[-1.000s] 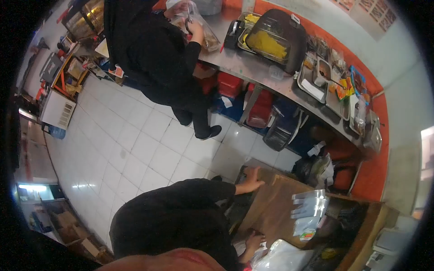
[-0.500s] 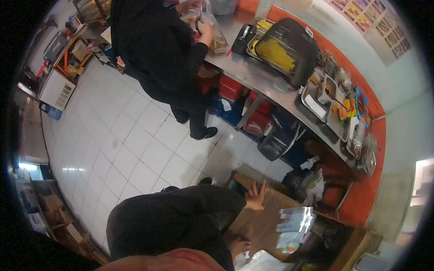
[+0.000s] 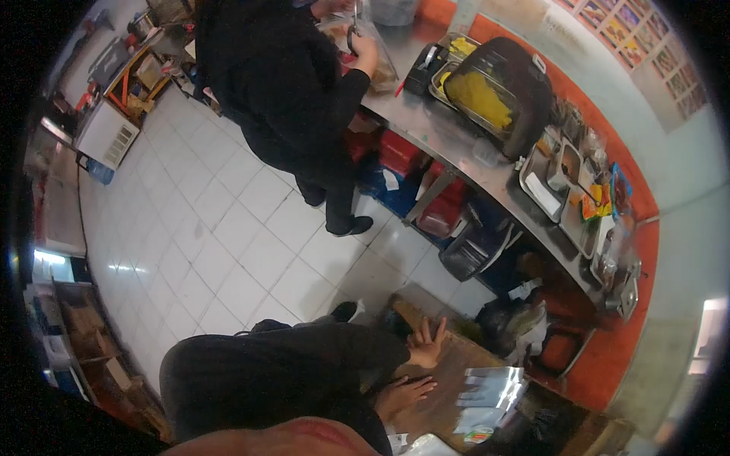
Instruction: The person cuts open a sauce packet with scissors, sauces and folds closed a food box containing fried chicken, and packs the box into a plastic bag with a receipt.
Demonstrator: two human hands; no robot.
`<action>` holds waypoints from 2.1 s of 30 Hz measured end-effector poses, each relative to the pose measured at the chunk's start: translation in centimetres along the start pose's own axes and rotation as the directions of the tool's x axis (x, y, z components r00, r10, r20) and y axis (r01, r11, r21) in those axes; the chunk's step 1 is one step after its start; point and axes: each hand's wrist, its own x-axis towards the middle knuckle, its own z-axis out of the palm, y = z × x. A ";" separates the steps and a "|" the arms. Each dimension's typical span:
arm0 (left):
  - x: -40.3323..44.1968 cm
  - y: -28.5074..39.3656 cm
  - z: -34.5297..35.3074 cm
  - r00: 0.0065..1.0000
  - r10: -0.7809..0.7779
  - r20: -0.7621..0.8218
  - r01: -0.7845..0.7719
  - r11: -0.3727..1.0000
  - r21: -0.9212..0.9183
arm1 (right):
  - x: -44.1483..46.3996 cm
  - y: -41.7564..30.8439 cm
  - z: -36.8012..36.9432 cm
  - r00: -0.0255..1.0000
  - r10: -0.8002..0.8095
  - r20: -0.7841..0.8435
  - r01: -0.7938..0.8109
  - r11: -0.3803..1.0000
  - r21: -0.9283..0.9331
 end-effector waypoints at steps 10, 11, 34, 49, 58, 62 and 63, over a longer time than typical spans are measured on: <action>0.4 -0.9 -0.4 0.996 0.025 0.090 -0.044 0.976 0.213 | 2.0 -1.2 -5.9 0.998 0.065 0.003 -0.063 0.951 0.302; 1.2 -1.9 -0.2 0.993 0.061 0.103 -0.090 0.949 0.302 | 2.0 -1.2 -8.4 0.997 0.083 0.007 -0.078 0.899 0.432; -8.8 -7.0 1.2 0.544 0.834 -0.091 -0.772 0.455 -0.443 | -40.9 20.7 -12.1 -0.117 0.990 -0.080 -0.004 0.080 0.997; -28.2 -13.1 12.2 0.447 0.894 0.032 -0.766 0.401 -0.502 | -57.9 40.9 -16.3 -0.240 0.657 -0.715 -0.454 0.575 0.681; -32.3 -12.6 12.1 0.415 0.909 0.039 -0.790 0.381 -0.481 | -57.9 41.3 -15.2 0.033 0.914 -0.405 0.265 0.383 0.885; -33.3 -13.3 12.2 0.414 0.908 0.071 -0.786 0.396 -0.475 | -58.0 41.2 -14.6 0.134 0.884 -0.447 0.279 0.400 0.873; -33.4 -13.6 12.1 0.411 0.908 0.083 -0.786 0.399 -0.473 | -57.9 40.8 -14.8 0.158 0.887 -0.435 0.281 0.382 0.881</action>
